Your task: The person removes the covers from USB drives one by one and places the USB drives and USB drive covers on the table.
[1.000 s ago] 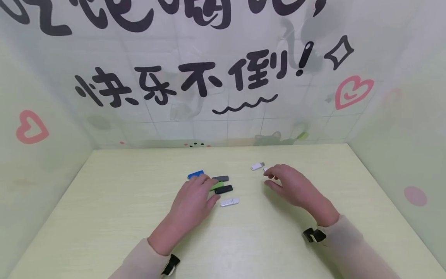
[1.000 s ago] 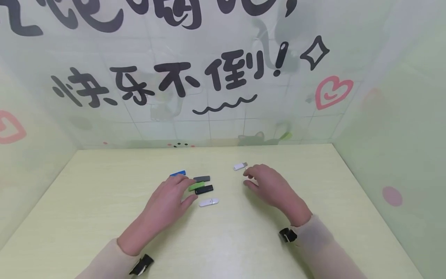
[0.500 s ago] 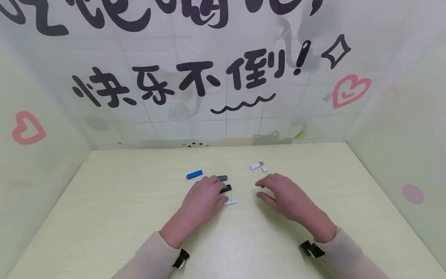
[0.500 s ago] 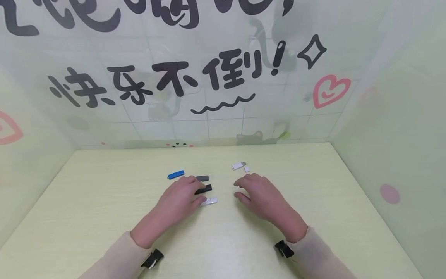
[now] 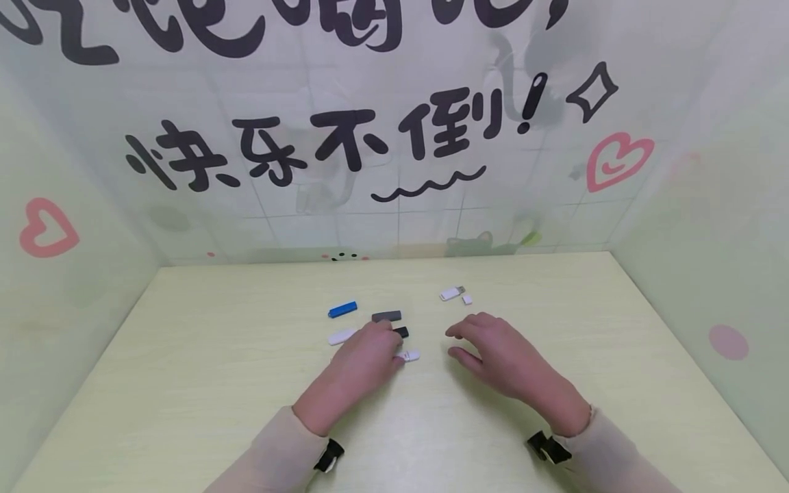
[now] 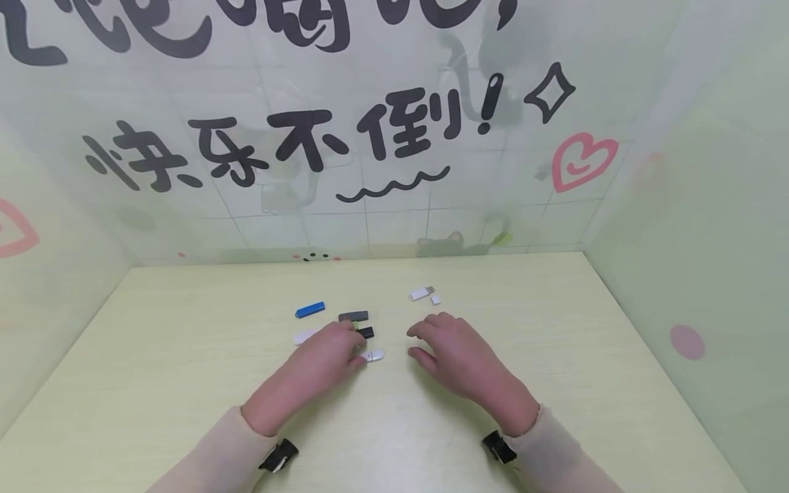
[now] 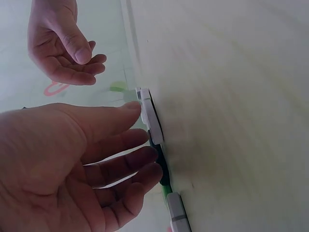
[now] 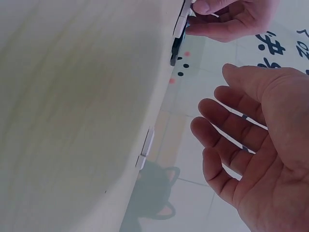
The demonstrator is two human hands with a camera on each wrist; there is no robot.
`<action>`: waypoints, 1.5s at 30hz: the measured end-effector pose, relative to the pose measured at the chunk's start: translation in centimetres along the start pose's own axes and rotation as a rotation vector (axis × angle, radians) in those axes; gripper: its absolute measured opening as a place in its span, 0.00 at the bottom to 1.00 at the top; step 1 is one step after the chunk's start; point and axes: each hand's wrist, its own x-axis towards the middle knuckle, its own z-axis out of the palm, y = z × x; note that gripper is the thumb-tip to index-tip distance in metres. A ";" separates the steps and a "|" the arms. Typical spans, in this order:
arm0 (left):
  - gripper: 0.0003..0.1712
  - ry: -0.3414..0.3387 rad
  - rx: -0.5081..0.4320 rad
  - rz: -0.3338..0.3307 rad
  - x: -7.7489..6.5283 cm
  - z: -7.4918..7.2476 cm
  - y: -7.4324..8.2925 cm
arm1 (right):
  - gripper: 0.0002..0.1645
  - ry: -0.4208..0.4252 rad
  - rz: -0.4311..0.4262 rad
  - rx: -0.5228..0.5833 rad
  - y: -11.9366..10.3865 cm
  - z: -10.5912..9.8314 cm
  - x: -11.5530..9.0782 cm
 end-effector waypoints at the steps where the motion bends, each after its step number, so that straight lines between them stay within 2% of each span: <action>1: 0.08 -0.008 -0.009 -0.006 0.0 0.0 0.0 | 0.15 0.002 -0.003 -0.003 0.0 0.0 0.0; 5: 0.06 -0.023 -0.037 -0.012 0.1 0.0 0.2 | 0.15 0.004 -0.014 -0.005 -0.1 0.1 0.0; 12: 0.03 -0.031 -0.024 -0.003 0.1 0.0 0.4 | 0.14 -0.005 -0.027 -0.013 -0.4 0.2 0.1; 25: 0.04 -0.044 -0.024 -0.004 0.1 -0.1 0.4 | 0.14 -0.012 -0.028 -0.023 -0.4 0.4 0.1; 33: 0.02 -0.061 -0.063 -0.024 0.1 -0.2 0.5 | 0.13 -0.008 -0.039 -0.026 -0.4 0.4 0.1; 45: 0.03 -0.060 -0.097 -0.002 0.0 -0.2 0.4 | 0.13 -0.022 -0.044 -0.017 -0.7 0.5 0.3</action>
